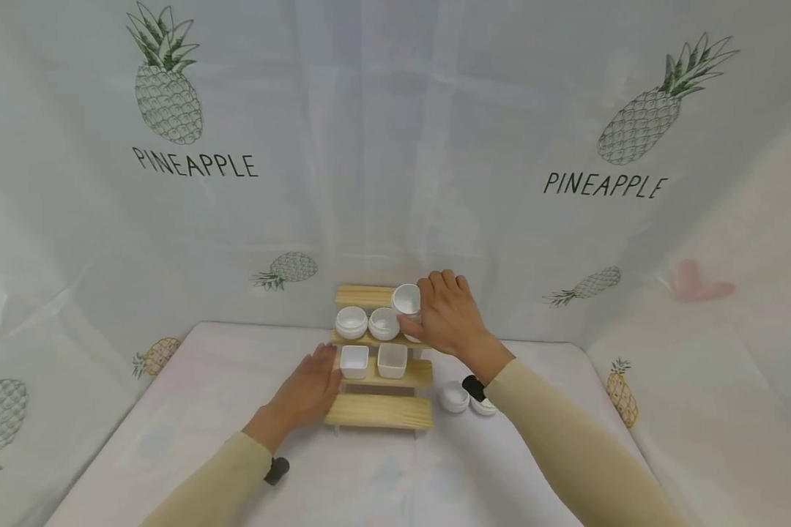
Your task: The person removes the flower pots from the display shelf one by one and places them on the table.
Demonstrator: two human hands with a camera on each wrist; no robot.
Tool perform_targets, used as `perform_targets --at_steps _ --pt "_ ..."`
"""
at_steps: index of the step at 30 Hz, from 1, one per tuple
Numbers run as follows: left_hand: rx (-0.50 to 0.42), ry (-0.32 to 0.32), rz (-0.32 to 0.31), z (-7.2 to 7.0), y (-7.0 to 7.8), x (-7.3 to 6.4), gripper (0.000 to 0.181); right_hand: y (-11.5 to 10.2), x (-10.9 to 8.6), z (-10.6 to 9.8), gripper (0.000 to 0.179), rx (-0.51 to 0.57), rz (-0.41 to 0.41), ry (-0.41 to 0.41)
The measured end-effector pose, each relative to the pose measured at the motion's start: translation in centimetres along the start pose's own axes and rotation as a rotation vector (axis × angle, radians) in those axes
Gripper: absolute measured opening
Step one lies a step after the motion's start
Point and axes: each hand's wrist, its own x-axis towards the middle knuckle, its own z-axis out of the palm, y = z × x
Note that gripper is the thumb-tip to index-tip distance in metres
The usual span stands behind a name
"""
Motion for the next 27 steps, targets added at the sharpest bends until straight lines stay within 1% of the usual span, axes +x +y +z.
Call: perform_targets --at_steps 5,7,9,14,16,18,24,27 --pt "0.003 -0.005 -0.02 0.2 -0.1 -0.3 0.064 2.5 -3.3 0.0 0.064 0.005 0.013 0.088" --pt "-0.007 0.009 -0.015 0.3 -0.2 -0.4 0.064 3.5 -4.7 0.1 0.062 0.004 0.02 0.115" --pt "-0.035 0.031 -0.003 0.3 -0.2 -0.5 0.064 4.6 -6.1 0.3 0.061 0.005 0.029 0.131" --pt "-0.047 0.058 0.018 0.3 -0.3 -0.4 0.065 7.1 -9.9 1.1 0.061 0.006 0.062 0.139" --pt "-0.037 0.056 0.015 0.4 -0.4 -0.3 0.065 7.9 -11.5 1.7 0.06 0.003 0.084 0.125" --pt "-0.051 0.05 0.011 0.4 -0.4 -0.2 0.065 8.5 -13.2 2.4 0.06 0.005 0.119 0.098" --pt "-0.024 0.019 0.015 0.8 -0.7 0.3 0.067 9.6 -18.6 4.9 0.063 -0.009 0.239 -0.026" --pt "-0.011 0.017 0.019 1.1 -0.8 0.6 0.066 10.1 -20.7 5.9 0.065 -0.02 0.274 -0.077"
